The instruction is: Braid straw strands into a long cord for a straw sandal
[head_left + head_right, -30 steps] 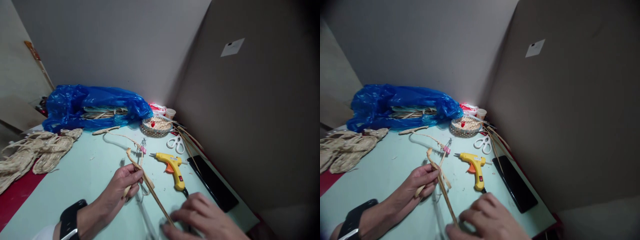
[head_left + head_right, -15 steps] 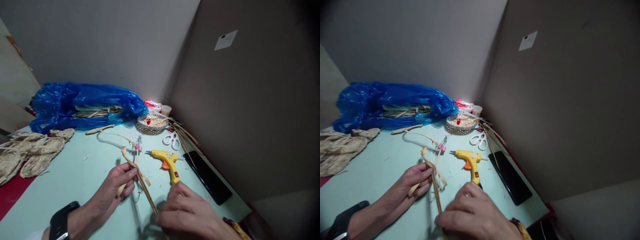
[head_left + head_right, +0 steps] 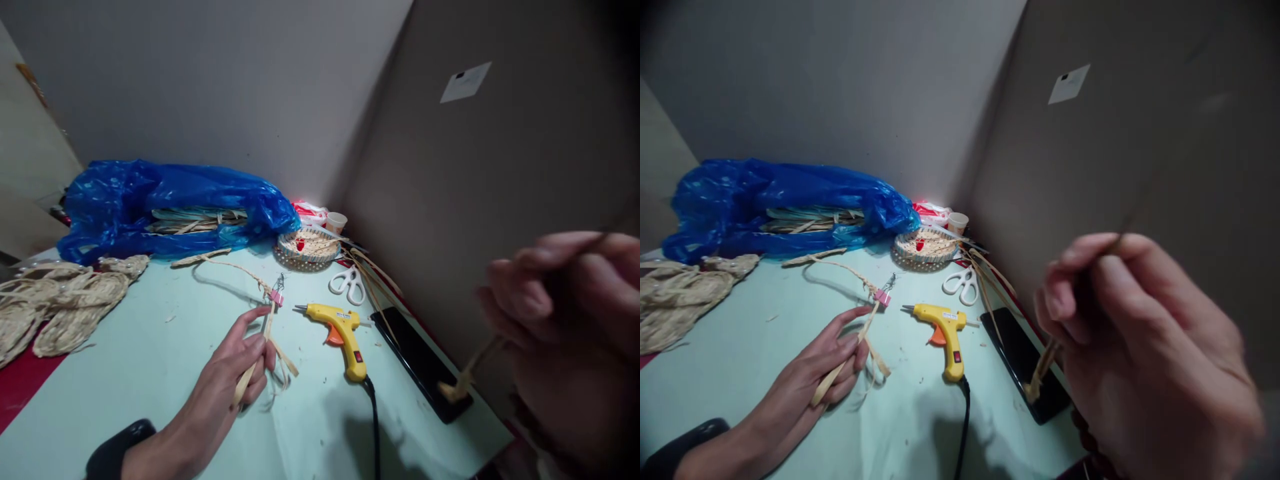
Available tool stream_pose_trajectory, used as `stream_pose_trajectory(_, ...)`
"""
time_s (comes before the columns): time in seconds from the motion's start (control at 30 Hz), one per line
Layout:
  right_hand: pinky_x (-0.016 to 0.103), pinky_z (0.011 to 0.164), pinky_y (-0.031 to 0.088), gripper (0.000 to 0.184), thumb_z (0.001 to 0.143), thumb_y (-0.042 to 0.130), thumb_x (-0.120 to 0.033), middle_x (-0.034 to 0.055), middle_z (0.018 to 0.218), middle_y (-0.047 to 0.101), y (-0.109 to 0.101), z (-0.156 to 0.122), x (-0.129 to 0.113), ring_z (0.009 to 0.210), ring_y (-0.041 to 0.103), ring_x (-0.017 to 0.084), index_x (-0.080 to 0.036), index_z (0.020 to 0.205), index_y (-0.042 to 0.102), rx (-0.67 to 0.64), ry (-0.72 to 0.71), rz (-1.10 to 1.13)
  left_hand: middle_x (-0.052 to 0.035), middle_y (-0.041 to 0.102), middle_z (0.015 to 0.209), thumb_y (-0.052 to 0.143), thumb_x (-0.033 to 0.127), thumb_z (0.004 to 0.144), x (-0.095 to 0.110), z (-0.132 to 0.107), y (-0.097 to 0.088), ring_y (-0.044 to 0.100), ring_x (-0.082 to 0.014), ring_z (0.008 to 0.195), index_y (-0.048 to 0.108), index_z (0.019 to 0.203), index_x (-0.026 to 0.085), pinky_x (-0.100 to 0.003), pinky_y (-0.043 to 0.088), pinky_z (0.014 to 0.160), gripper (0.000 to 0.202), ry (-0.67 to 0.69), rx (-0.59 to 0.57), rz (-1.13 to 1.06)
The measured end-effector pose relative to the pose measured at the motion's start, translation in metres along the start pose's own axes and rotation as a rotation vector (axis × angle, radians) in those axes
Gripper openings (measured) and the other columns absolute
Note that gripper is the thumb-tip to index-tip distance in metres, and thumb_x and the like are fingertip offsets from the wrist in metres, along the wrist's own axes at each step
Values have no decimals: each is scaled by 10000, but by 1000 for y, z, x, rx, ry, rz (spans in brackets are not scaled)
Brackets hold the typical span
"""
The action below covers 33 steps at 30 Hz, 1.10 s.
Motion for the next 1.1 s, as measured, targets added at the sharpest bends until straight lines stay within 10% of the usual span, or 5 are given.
stream_pose_trajectory(0.13, 185, 416, 259, 167, 943, 468, -320, -24, 647, 478, 58, -2, 27, 497, 329, 77, -221, 921, 601, -332, 471, 177, 18, 561, 664, 619, 267, 805, -1, 3, -3, 204, -41, 443, 578, 998, 198, -180, 155, 402, 209, -76, 70, -37)
stream_pose_trajectory(0.37, 189, 511, 351, 336, 876, 552, -480, -27, 618, 551, 123, -41, 93, 545, 470, 87, -155, 837, 629, -907, 625, 102, 27, 541, 671, 676, 292, 775, -5, 9, -8, 307, -49, 466, 612, 893, 226, -166, 211, 412, 149, -147, 44, -65)
stream_pose_trajectory(0.63, 188, 578, 379, 163, 922, 475, -284, -3, 733, 633, 121, -44, 92, 605, 488, 89, -170, 821, 531, -912, 756, 294, -14, 588, 801, 777, 418, 639, -5, 16, -6, 502, -115, 630, 656, 854, 261, -182, 359, 507, 293, -178, 125, 91)
stream_pose_trajectory(0.8, 191, 540, 308, 142, 889, 466, -176, -46, 667, 451, 115, -37, 92, 625, 400, 90, -183, 749, 484, -871, 659, 151, 12, 529, 716, 763, 406, 671, -5, 17, -11, 311, -62, 470, 670, 858, 271, -188, 219, 415, 248, -153, 127, 182)
stream_pose_trajectory(1.1, 210, 525, 272, 277, 922, 486, -407, -47, 631, 442, 120, -42, 93, 590, 388, 85, -179, 773, 529, -776, 637, 80, 39, 455, 592, 729, 449, 699, -9, 19, -17, 237, -49, 422, 648, 754, 226, -202, 154, 394, 244, -174, 128, 126)
Point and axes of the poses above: each hand's wrist, its own z-axis towards the middle knuckle, its own y-axis out of the palm, x = y × z, the point moved 1 cm from there along z, towards the middle knuckle
